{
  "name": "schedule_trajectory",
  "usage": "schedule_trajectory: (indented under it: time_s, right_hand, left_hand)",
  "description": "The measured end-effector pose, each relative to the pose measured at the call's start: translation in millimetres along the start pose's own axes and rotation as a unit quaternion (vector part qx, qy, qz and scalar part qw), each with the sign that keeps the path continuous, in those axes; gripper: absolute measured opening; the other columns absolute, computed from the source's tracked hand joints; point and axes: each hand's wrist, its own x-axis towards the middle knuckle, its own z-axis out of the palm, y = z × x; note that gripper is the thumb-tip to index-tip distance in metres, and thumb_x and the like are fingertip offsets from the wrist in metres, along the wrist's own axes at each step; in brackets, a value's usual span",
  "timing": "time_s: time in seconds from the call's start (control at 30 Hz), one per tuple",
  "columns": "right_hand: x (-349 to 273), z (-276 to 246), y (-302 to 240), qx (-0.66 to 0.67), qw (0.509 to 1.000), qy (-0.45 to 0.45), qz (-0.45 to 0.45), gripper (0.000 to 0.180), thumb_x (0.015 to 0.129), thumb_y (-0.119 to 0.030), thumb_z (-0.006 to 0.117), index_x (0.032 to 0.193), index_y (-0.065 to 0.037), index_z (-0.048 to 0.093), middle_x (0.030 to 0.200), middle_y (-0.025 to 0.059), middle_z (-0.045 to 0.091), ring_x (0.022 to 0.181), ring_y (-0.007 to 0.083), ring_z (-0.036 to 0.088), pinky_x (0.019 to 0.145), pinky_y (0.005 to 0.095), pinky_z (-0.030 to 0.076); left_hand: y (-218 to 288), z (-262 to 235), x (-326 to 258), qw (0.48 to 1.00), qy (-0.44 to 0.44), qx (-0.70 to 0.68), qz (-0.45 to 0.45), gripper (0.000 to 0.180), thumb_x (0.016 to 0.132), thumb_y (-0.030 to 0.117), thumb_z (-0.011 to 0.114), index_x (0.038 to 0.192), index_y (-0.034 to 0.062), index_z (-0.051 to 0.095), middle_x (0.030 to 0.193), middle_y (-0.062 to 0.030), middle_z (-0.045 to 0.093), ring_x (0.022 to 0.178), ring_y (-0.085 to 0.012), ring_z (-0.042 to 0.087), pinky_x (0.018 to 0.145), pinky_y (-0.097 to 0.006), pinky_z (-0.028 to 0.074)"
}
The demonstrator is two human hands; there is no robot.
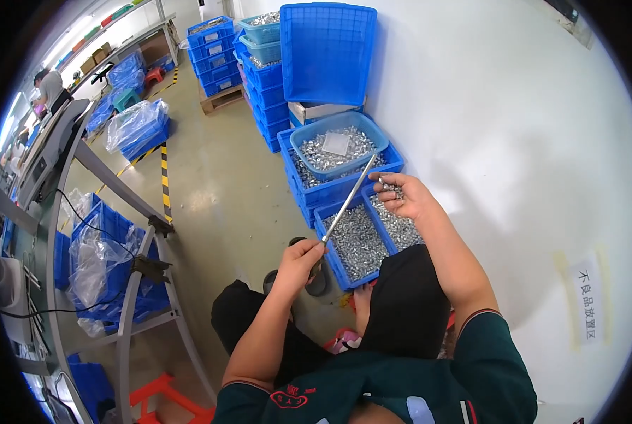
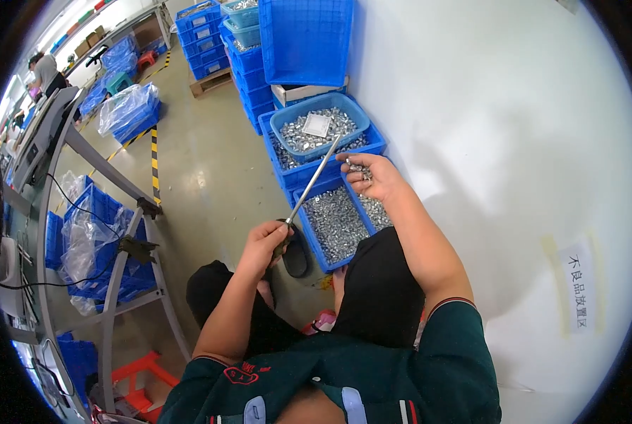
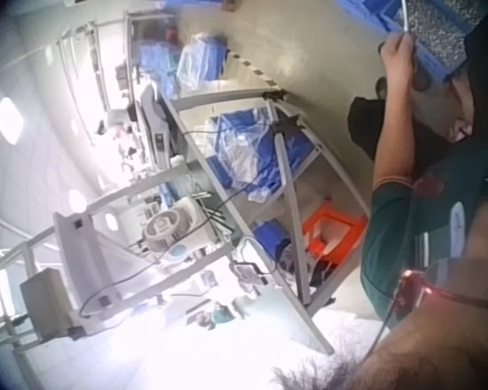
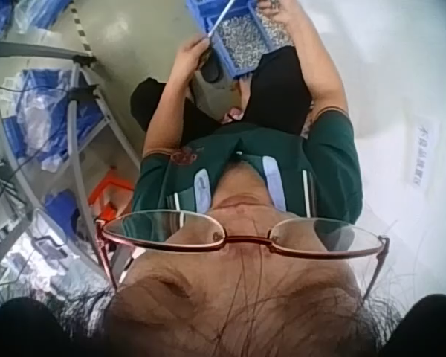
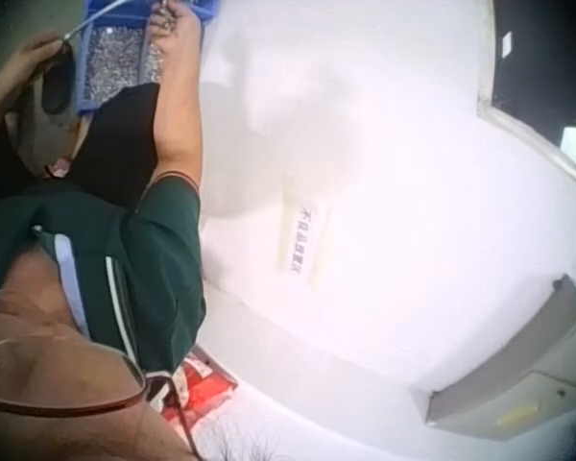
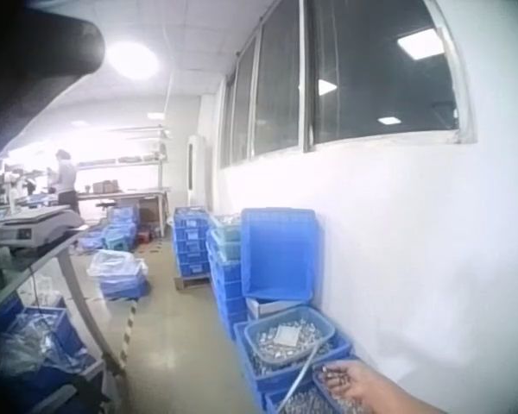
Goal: The recorder is picking small metal screws from a blue storage bin and sliding them onto a long metal rod.
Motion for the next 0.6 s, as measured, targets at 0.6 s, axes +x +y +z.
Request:
schedule_trajectory:
  time_s: [0.6]
  right_hand:
    - [12,2,0,0.071,0.997,-0.021,-0.035,0.023,0.083,-0.025,0.063,0.086,-0.003,0.056,0.066,0.0022,0.046,0.046,0.0057,0.037,0.034,0.0158,0.023]
  left_hand:
    - [-3,-9,-17,0.998,-0.006,0.058,-0.035,0.021,0.088,0.024,0.054,0.087,0.0051,0.063,0.059,0.0032,0.05,0.046,-0.0036,0.039,0.042,-0.019,0.029]
